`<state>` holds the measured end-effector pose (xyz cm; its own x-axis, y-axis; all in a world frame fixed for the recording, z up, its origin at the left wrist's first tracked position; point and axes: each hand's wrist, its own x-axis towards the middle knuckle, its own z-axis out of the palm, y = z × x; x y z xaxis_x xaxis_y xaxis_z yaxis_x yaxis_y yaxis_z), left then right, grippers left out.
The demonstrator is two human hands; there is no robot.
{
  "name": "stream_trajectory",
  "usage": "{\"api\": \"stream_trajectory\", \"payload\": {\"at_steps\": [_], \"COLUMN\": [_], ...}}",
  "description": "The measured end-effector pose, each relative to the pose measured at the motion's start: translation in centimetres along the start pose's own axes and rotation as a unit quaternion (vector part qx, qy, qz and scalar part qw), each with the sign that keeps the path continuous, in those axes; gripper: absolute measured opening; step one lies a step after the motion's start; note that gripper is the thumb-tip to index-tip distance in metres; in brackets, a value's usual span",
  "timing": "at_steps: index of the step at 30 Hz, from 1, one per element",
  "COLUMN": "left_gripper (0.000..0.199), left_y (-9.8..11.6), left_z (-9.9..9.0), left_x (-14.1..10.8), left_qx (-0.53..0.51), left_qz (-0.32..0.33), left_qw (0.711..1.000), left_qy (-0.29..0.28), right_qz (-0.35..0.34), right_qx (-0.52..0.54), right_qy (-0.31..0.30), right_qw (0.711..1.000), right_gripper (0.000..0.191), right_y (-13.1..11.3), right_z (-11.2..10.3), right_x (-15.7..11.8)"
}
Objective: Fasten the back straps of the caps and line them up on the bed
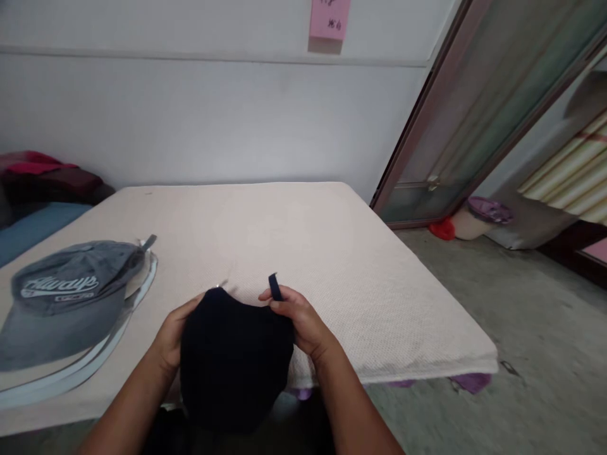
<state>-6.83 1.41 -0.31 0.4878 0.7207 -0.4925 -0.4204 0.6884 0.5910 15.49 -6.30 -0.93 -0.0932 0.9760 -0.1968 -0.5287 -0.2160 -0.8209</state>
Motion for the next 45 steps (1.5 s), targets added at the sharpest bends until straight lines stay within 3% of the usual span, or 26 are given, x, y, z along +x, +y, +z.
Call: {"api": "stream_trajectory", "payload": {"at_steps": [4,11,17,21,24,28,35,40,45], "left_gripper": [0.018,0.027,0.028,0.029,0.029,0.025,0.021,0.022,0.027], "left_y": [0.2,-0.9,-1.1,-1.2,-1.3,-1.5,-1.7,-1.6,-1.9], "left_z": [0.5,-0.1,0.2,0.4,0.5,0.6,0.3,0.5,0.8], "left_x": [0.2,0.0,0.0,0.0,-0.1,-0.4,-0.6,-0.7,-1.0], "left_qx": [0.057,0.255,0.406,0.383,0.315,0.287,0.294,0.342,0.371], "left_qz": [0.037,0.062,0.116,0.127,0.089,0.069,0.056,0.062,-0.013], "left_qw": [0.997,0.964,0.902,0.909,0.935,0.945,0.946,0.929,0.914], "left_qy": [-0.023,0.042,-0.092,-0.103,-0.136,-0.144,-0.122,-0.130,-0.162], "right_qz": [0.005,-0.084,-0.079,-0.009,0.034,0.066,0.116,0.117,0.105], "right_qx": [-0.034,0.058,0.020,-0.039,-0.062,-0.080,-0.100,-0.135,-0.164], "right_qy": [0.013,0.055,0.033,-0.028,-0.030,-0.038,-0.074,-0.074,-0.133], "right_qw": [0.999,0.993,0.996,0.999,0.997,0.994,0.986,0.981,0.972], "right_gripper": [0.010,0.010,0.023,0.020,0.016,0.013,0.013,0.015,0.025], "right_y": [0.3,-0.2,-0.2,0.0,0.2,0.5,0.8,0.5,0.4], "right_z": [0.1,-0.6,-0.2,0.4,0.7,0.9,1.0,0.8,1.0], "right_x": [0.5,1.5,1.6,1.6,1.7,1.8,1.8,1.6,1.4]}}
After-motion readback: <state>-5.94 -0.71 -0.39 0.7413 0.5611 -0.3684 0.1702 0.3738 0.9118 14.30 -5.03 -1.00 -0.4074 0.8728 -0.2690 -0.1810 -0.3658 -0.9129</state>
